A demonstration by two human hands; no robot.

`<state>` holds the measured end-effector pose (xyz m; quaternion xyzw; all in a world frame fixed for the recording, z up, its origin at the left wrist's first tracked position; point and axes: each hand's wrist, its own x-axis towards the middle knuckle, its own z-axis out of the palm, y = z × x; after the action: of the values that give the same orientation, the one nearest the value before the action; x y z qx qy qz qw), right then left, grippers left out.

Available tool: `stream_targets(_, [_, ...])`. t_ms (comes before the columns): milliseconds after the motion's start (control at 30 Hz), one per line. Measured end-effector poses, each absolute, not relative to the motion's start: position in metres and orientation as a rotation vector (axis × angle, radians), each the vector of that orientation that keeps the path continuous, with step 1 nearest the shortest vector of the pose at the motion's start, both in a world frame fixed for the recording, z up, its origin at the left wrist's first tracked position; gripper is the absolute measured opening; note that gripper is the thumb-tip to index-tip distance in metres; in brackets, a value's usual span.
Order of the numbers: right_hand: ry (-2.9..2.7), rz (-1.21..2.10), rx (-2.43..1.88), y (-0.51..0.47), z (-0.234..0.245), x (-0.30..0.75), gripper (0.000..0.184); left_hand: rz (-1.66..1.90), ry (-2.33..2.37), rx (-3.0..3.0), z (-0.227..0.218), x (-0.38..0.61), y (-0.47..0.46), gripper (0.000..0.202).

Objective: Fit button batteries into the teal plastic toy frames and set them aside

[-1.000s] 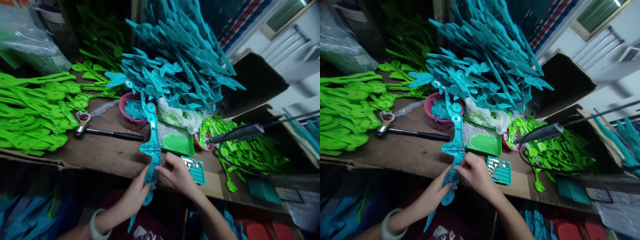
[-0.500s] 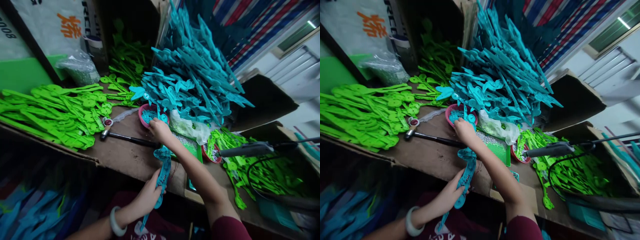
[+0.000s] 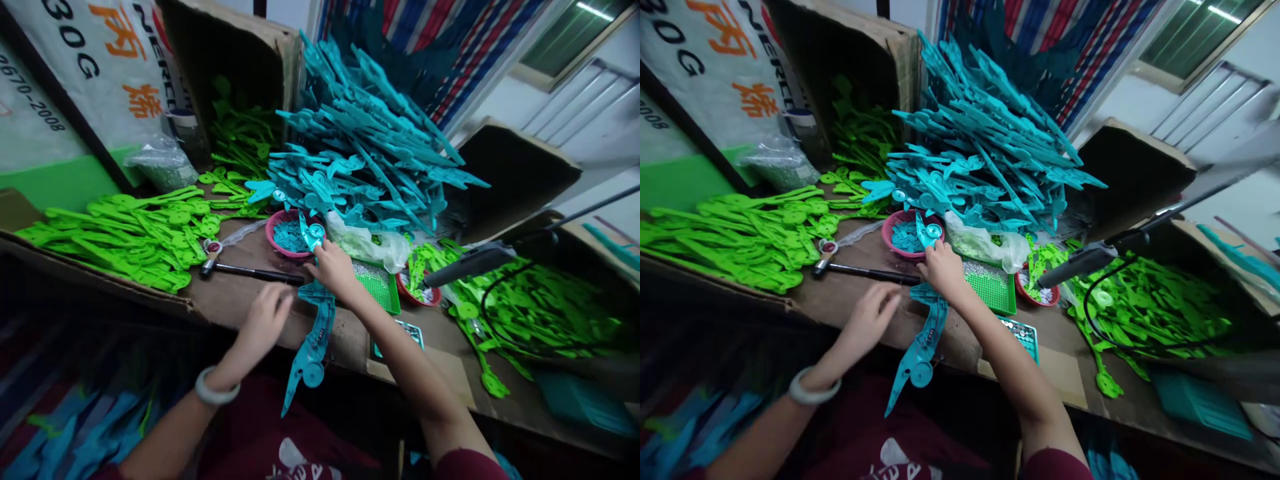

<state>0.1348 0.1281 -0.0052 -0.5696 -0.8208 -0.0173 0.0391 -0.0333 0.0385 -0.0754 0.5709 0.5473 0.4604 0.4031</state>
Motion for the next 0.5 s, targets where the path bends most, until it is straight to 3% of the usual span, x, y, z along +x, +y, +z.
stream_targets(167, [-2.372,0.25,-1.738,0.118,-0.017,0.145,0.016,1.151,1.53,1.177,-0.082,-0.034,0.125,0.032])
stream_targets(500, [-2.033,0.798,-1.154,0.106,-0.024,0.151,0.006,1.059,1.413,0.865,-0.076,-0.032,0.154,0.023])
